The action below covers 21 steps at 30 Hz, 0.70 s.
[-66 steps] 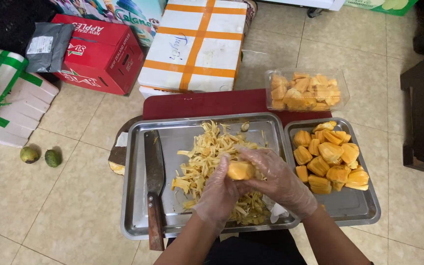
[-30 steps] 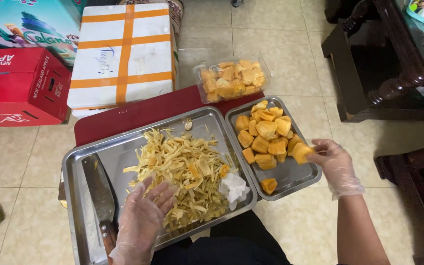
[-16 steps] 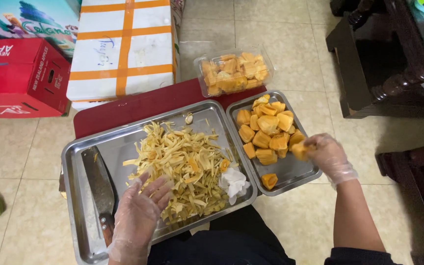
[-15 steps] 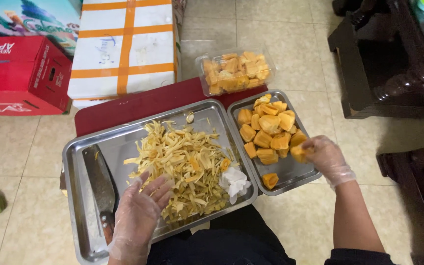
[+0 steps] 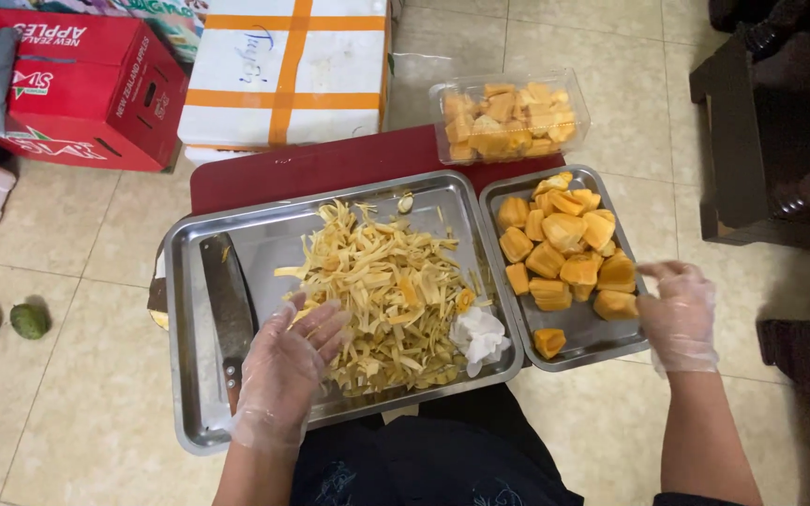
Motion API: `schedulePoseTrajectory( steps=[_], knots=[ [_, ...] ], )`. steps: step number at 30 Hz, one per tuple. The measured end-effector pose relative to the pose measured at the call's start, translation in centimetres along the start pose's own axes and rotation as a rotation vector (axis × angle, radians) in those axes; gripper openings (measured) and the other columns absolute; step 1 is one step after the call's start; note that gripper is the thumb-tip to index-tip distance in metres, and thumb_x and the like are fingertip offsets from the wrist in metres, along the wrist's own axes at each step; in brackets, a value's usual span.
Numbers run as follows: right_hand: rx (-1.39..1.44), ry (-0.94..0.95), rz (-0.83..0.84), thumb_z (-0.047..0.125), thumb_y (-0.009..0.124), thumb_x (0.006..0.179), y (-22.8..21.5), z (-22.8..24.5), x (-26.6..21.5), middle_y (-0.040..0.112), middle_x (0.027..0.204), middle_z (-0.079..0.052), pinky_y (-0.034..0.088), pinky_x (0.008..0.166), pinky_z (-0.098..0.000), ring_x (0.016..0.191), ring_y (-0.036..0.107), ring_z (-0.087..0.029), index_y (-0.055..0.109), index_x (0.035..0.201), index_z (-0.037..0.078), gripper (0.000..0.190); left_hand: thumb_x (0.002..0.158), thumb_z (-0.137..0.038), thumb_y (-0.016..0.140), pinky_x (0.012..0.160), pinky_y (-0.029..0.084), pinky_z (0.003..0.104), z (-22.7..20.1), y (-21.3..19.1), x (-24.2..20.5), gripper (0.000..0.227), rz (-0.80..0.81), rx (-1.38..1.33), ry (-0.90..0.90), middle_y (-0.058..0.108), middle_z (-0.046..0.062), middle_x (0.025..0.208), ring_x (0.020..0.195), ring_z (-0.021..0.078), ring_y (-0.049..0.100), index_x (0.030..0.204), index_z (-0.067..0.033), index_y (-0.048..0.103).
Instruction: Separating jackfruit bulbs from the core and sorting them into trays
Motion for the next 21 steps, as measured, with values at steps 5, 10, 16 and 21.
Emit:
schedulePoseTrajectory(
  steps=[5, 10, 16, 21],
  knots=[
    [0.354, -0.073, -0.059, 0.015, 0.073, 0.1, -5.8, 10.9, 0.3, 0.076, 0.11, -0.018, 0.055, 0.087, -0.0382, 0.094, 0.07, -0.026, 0.079, 0.107, 0.003, 0.015, 0.1, -0.029, 0.063, 0.061, 0.05, 0.033, 1.4, -5.9, 5.0, 0.028, 0.014, -0.101, 0.13, 0.071, 0.014, 0.076, 0.066, 0.0273, 0.067, 0.11, -0.0038, 0.072],
    [0.298, -0.404, 0.054, 0.024, 0.069, 0.099, -3.6, 18.3, 0.1, 0.074, 0.092, -0.01, 0.058, 0.078, -0.0362, 0.081, 0.069, -0.022, 0.075, 0.1, 0.006, 0.018, 0.107, -0.049, 0.035, 0.101, 0.044, 0.048, -2.3, -0.4, -1.5, 0.062, 0.063, -0.125, 0.103, 0.055, 0.018, 0.116, 0.11, 0.0312, 0.055, 0.132, 0.0045, 0.056],
    [0.277, -0.496, 0.13, 0.014, 0.067, 0.092, 0.8, 20.4, 1.2, 0.074, 0.101, -0.008, 0.053, 0.085, -0.0406, 0.095, 0.07, -0.026, 0.077, 0.114, 0.015, 0.024, 0.09, -0.054, 0.045, 0.104, 0.043, 0.057, -2.9, -3.4, -0.6, 0.07, -0.006, -0.094, 0.116, 0.056, 0.027, 0.14, 0.127, 0.0416, 0.055, 0.15, -0.0193, 0.047],
    [0.28, -0.02, 0.55, 0.032, 0.06, 0.099, -4.6, 25.3, 1.7, 0.078, 0.112, -0.003, 0.056, 0.09, -0.0367, 0.102, 0.071, -0.018, 0.079, 0.113, 0.016, 0.028, 0.097, -0.041, 0.042, 0.105, 0.043, 0.05, -3.6, -3.0, -1.7, 0.062, -0.105, -0.022, 0.1, 0.057, 0.025, 0.14, 0.129, 0.0378, 0.055, 0.154, -0.016, 0.046]
  ],
)
Point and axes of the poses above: each hand's wrist, its own x-axis towards the middle knuckle, its own y-axis out of the palm, z = x × y, the point moved 1 cm from there along x, towards the middle knuckle
